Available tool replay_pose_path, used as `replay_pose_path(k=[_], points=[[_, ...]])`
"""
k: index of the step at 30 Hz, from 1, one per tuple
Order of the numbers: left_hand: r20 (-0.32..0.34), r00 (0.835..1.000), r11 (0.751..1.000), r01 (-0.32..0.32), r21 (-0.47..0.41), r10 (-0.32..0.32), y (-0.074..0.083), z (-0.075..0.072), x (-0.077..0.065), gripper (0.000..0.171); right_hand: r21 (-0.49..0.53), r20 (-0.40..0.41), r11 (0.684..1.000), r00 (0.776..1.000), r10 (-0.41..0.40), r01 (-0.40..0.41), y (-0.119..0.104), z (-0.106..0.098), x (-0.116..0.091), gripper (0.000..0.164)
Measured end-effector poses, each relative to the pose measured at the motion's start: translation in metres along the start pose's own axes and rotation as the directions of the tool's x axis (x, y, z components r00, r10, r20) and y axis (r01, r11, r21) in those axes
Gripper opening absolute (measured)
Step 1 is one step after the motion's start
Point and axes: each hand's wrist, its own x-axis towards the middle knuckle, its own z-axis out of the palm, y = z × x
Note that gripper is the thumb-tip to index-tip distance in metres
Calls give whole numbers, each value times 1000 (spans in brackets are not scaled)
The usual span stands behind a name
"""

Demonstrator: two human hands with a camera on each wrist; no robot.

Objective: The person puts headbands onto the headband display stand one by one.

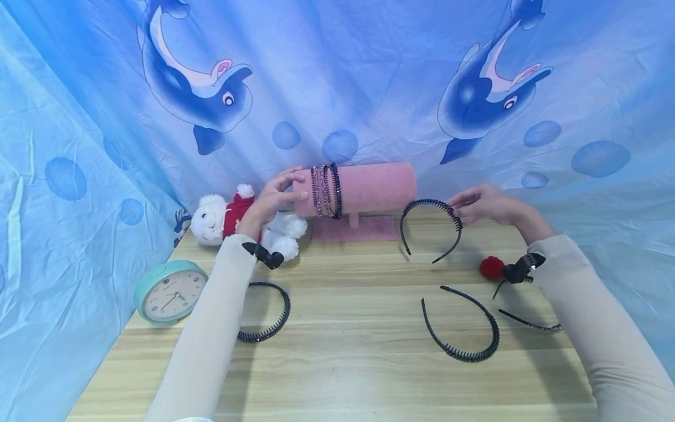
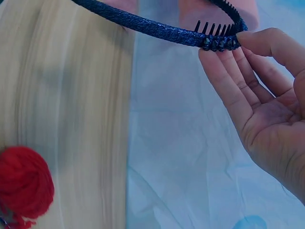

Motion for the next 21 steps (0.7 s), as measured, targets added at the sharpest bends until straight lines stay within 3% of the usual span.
replay_pose_path(k=[5, 12, 17, 21], points=[[-2, 1000, 1000, 4, 3, -4, 0, 0, 0, 32, -27, -31, 1000, 1000, 4, -5, 0, -13, -7, 30], [7, 1000, 1000, -11, -5, 11, -1, -1, 1, 32, -20, -167, 1000, 986, -2, -2, -4, -21, -13, 28], [11, 1000, 1000, -20, -10, 20, -2, -1, 1, 31, 90, -252, 994, 967, -36, 60, -4, -14, -11, 33], [13, 1000, 1000, -9, -12, 9, -1, 0, 0, 32, 225, -303, 963, 950, -77, 150, -5, -3, -5, 35]])
